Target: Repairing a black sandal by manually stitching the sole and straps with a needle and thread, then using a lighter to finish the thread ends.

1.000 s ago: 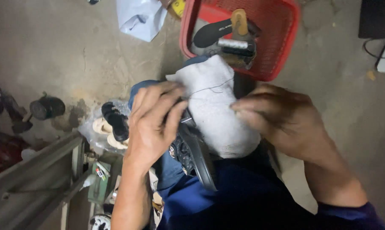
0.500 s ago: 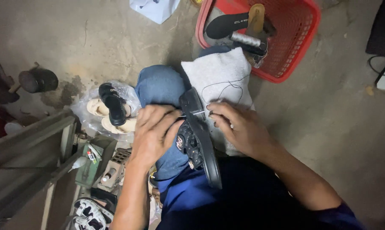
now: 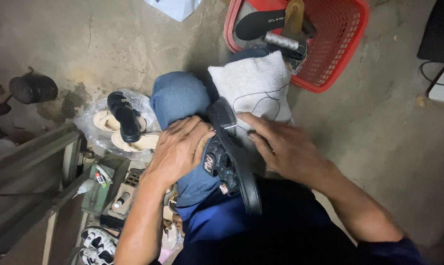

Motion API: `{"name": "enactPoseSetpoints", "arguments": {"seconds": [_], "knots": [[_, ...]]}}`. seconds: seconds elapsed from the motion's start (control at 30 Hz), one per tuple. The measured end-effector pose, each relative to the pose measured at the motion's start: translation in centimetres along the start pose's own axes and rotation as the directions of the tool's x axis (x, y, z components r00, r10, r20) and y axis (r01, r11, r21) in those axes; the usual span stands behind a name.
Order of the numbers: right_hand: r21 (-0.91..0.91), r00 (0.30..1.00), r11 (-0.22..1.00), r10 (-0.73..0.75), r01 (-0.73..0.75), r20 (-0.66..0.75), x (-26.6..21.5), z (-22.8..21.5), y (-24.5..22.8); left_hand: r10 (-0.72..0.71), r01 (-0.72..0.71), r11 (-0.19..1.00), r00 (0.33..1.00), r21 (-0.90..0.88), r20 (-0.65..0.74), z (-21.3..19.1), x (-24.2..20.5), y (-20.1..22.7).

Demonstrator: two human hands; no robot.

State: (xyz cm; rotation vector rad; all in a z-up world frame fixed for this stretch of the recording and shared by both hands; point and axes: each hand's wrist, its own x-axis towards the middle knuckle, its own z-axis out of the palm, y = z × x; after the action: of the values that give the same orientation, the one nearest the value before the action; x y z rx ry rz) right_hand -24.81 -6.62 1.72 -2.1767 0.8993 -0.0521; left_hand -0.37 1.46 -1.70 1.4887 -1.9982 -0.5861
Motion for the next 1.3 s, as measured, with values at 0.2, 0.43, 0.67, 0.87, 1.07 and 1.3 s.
{"name": "enactPoseSetpoints", "arguments": {"seconds": [0.2, 0.43, 0.67, 0.87, 1.07, 1.3], "knots": [[-0.044, 0.941, 0.993, -0.09, 0.11, 0.326, 1.8, -3.8, -1.8, 0.012, -0.01, 1.0, 0.996, -0.019, 0.086, -0.8, 0.0, 0.2], [-0.148, 0.86, 0.984, -0.011, 0.1, 0.51, 3.1, -4.0, -1.3, 0.032, -0.031, 0.988, 0.999, 0.153, -0.008, 1.1, -1.7, -0.8], [-0.17, 0.878, 0.972, -0.065, 0.164, 0.475, 2.5, -2.8, 0.7, -0.09, 0.1, 0.95, 0.995, 0.294, -0.049, 0.3, -1.6, -0.7], [-0.126, 0.869, 0.979, -0.08, 0.161, 0.488, 2.5, -2.6, 1.4, -0.075, 0.091, 0.962, 0.995, 0.259, -0.07, 3.2, -3.5, -1.0], [-0.149, 0.886, 0.975, -0.082, 0.166, 0.456, 2.8, -2.5, 0.7, -0.329, 0.373, 0.833, 0.928, 0.41, -0.175, 1.4, -8.9, -3.0], [-0.073, 0.905, 0.994, -0.046, 0.084, 0.422, 2.8, -3.2, 0.3, -0.827, 0.817, 0.425, 0.525, 0.389, -0.199, -0.7, -16.5, -4.5]]}}
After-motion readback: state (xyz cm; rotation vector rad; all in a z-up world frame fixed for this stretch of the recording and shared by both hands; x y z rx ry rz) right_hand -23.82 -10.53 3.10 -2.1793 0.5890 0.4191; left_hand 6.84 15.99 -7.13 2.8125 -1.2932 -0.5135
